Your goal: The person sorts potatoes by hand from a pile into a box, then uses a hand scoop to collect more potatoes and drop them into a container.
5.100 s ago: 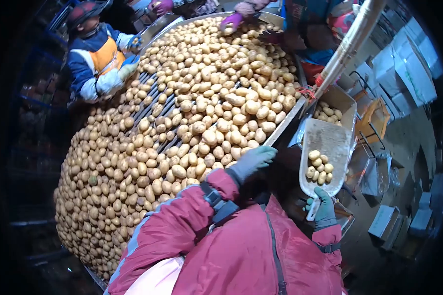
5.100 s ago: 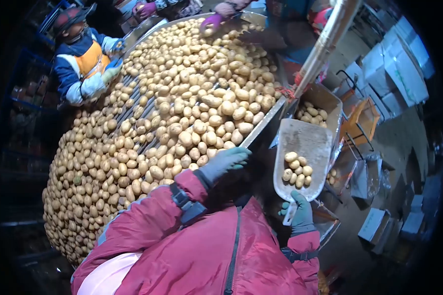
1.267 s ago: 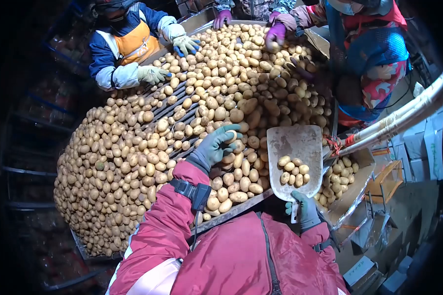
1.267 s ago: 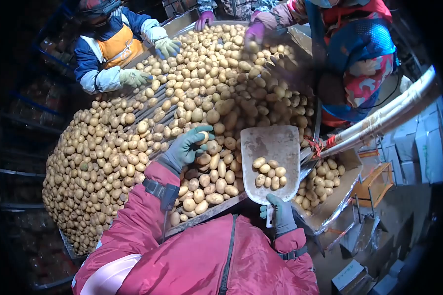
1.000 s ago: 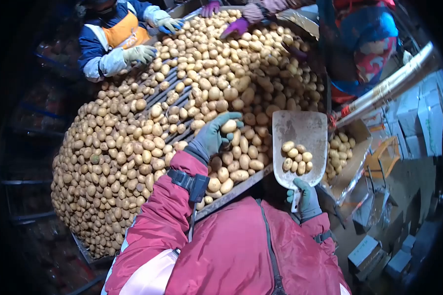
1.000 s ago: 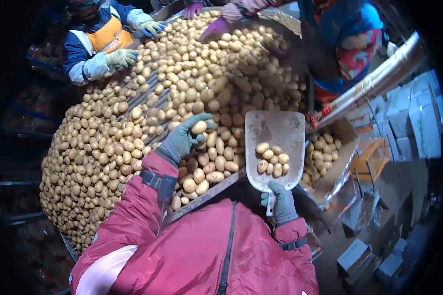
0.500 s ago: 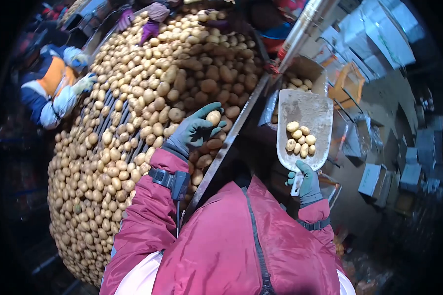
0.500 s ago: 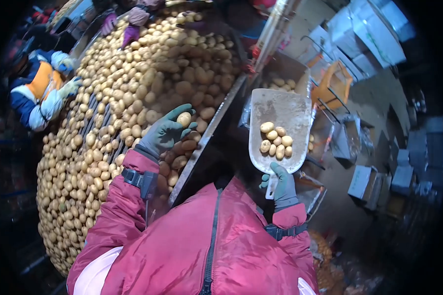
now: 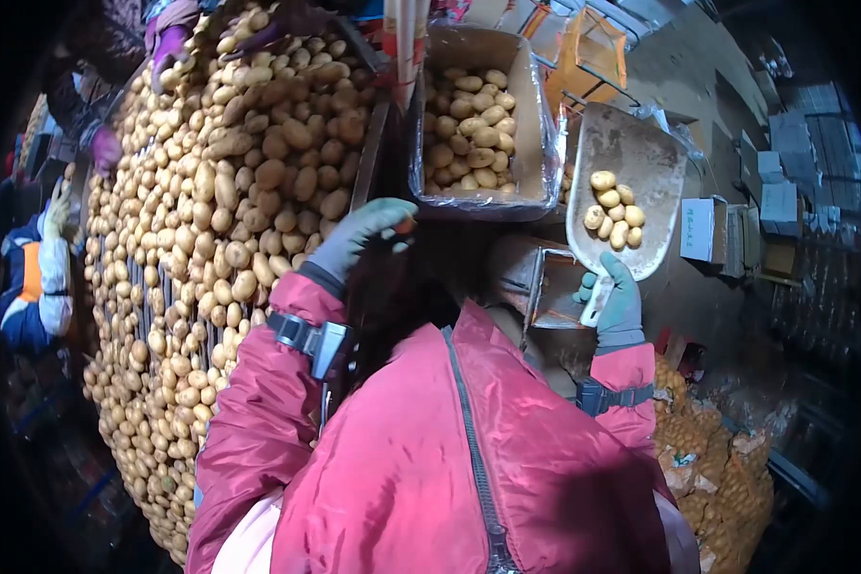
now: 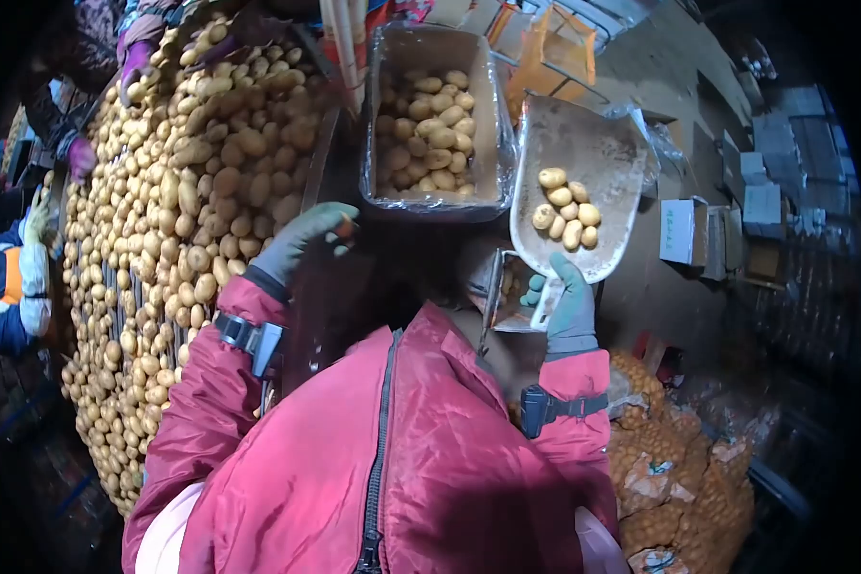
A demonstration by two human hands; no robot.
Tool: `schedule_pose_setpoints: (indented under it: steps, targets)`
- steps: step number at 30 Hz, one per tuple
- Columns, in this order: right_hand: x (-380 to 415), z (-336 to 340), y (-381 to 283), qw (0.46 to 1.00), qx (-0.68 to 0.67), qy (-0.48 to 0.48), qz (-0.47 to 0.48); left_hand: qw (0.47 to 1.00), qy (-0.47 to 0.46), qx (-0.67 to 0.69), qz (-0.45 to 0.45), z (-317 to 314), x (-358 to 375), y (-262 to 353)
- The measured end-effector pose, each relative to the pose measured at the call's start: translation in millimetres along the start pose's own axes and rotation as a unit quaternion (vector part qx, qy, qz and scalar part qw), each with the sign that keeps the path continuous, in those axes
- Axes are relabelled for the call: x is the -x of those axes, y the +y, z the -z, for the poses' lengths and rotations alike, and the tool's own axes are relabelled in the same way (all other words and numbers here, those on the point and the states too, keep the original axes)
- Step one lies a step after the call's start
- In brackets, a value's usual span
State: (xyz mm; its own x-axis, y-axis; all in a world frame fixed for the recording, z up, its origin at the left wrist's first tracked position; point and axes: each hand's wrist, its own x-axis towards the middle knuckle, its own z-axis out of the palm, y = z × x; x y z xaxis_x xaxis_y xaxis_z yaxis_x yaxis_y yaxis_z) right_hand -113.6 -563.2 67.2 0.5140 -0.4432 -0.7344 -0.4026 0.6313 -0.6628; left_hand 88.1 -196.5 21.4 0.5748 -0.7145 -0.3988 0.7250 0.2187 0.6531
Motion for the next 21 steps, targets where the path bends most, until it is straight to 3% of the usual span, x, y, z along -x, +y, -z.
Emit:
schedule_pose_setpoints:
  steps: [3,7,9,13,16,17,19,20,21]
  targets:
    - [8.3,13.8,-14.7,0.999,-0.016,0.029,0.037,0.992,0.045,-0.065,0.103,-52.3,-20.9,-17.4]
    - [16.3,22.2,-19.5,0.997,-0.008,0.037,0.069,0.978,-0.103,-0.089,0.157,-80.7,-60.1,-57.4]
    - [14.9,24.1,-16.0,0.998,-0.018,0.045,0.048,0.975,-0.128,-0.063,0.170,-88.1,-64.0,-64.0]
    - [-0.1,25.9,18.1,0.997,-0.070,0.013,-0.033,0.983,-0.109,-0.078,0.123,-59.7,-51.1,-63.8]
    - [-3.3,11.9,46.3,0.995,-0.077,-0.010,-0.062,0.978,0.020,-0.028,0.206,-40.9,-31.4,-59.1]
    - [-6.6,11.6,57.4,0.993,-0.093,-0.027,-0.068,0.923,-0.082,-0.374,-0.028,-14.8,-23.6,-73.2]
    - [-16.8,18.0,76.3,0.991,-0.088,-0.039,-0.091,0.952,-0.021,-0.224,0.207,-7.7,-15.3,-57.2]
    - [-18.9,19.8,82.1,0.987,-0.104,-0.048,-0.109,0.951,-0.023,-0.229,0.208,-14.8,-15.4,-50.4]
    - [-20.3,21.3,85.8,0.983,-0.118,-0.058,-0.128,0.959,0.028,-0.135,0.246,-23.7,-16.1,-43.1]
